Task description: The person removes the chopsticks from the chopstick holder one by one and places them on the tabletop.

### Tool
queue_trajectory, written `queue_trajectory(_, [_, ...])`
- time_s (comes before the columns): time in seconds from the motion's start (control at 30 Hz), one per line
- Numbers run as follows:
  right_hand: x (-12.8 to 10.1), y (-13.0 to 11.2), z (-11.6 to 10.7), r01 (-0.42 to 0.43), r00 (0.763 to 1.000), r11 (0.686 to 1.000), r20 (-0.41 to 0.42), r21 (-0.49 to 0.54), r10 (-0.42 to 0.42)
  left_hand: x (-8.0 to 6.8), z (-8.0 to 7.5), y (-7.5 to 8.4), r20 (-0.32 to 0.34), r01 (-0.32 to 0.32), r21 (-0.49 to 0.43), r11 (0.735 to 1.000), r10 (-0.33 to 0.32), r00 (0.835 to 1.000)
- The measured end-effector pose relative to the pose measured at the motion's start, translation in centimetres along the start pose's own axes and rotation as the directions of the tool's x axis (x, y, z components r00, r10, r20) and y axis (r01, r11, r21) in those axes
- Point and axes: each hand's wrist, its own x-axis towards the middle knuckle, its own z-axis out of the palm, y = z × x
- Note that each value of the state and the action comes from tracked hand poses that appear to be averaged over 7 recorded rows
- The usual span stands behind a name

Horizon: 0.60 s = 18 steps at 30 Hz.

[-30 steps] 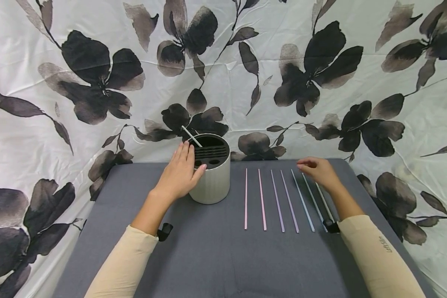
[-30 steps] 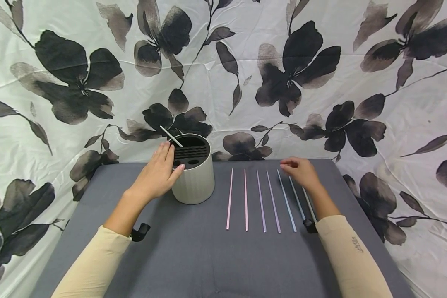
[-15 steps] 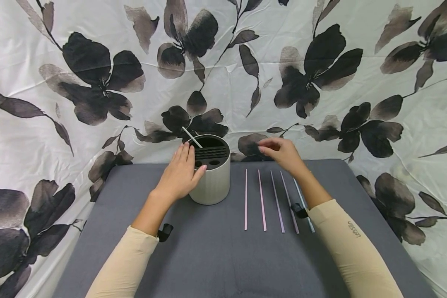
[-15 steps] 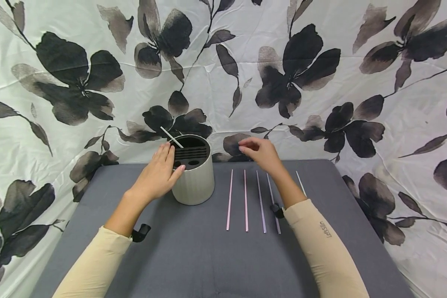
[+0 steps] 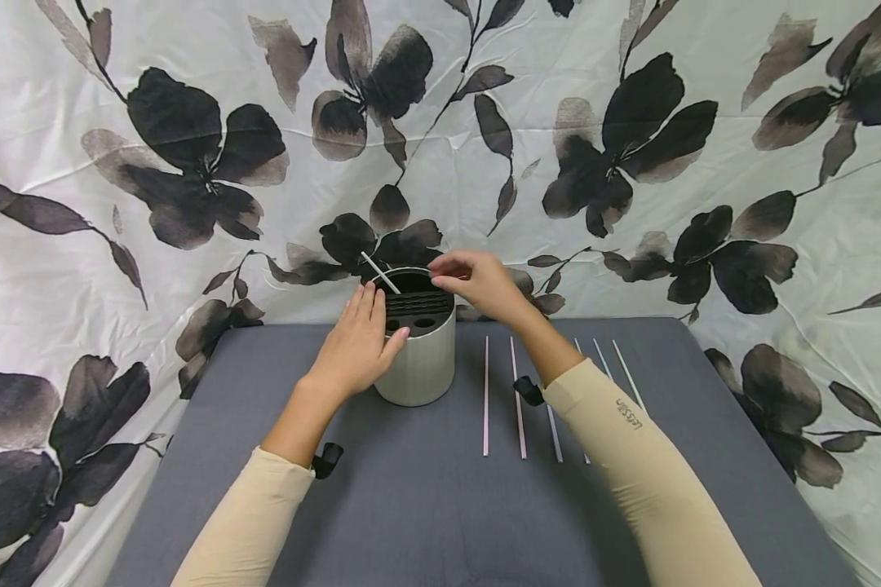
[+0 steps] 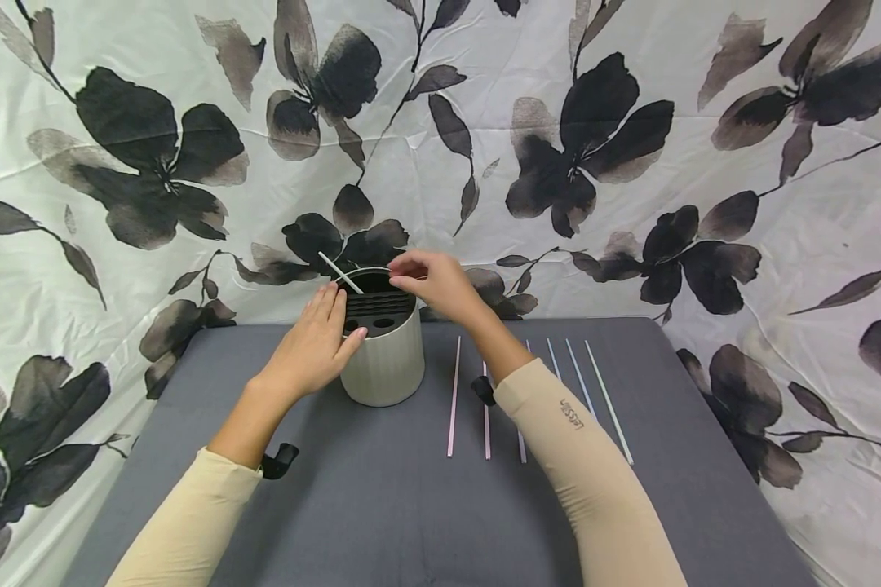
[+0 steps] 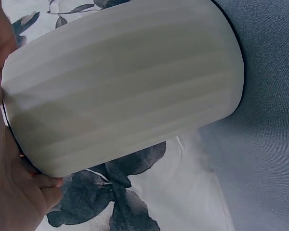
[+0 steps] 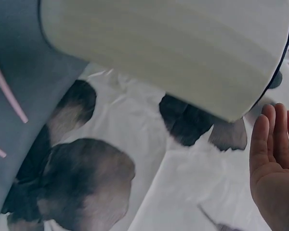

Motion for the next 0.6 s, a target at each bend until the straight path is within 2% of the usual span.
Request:
queue_trajectory(0.27, [2.4, -0.9, 2.6, 0.015, 0.994, 0.991, 0.105, -0.134, -0.001, -0.1, 0.0, 0.1, -0.012, -0.002, -0.002, 1.0, 0.002, 1.0])
queue_trajectory(0.6, [3.7, -1.9, 4.4, 0.024, 0.99, 0.976, 0.142, -0.218, 0.008, -0.6, 0.0, 0.5, -0.003, 0.002, 0.002, 1.0, -0.002, 1.0])
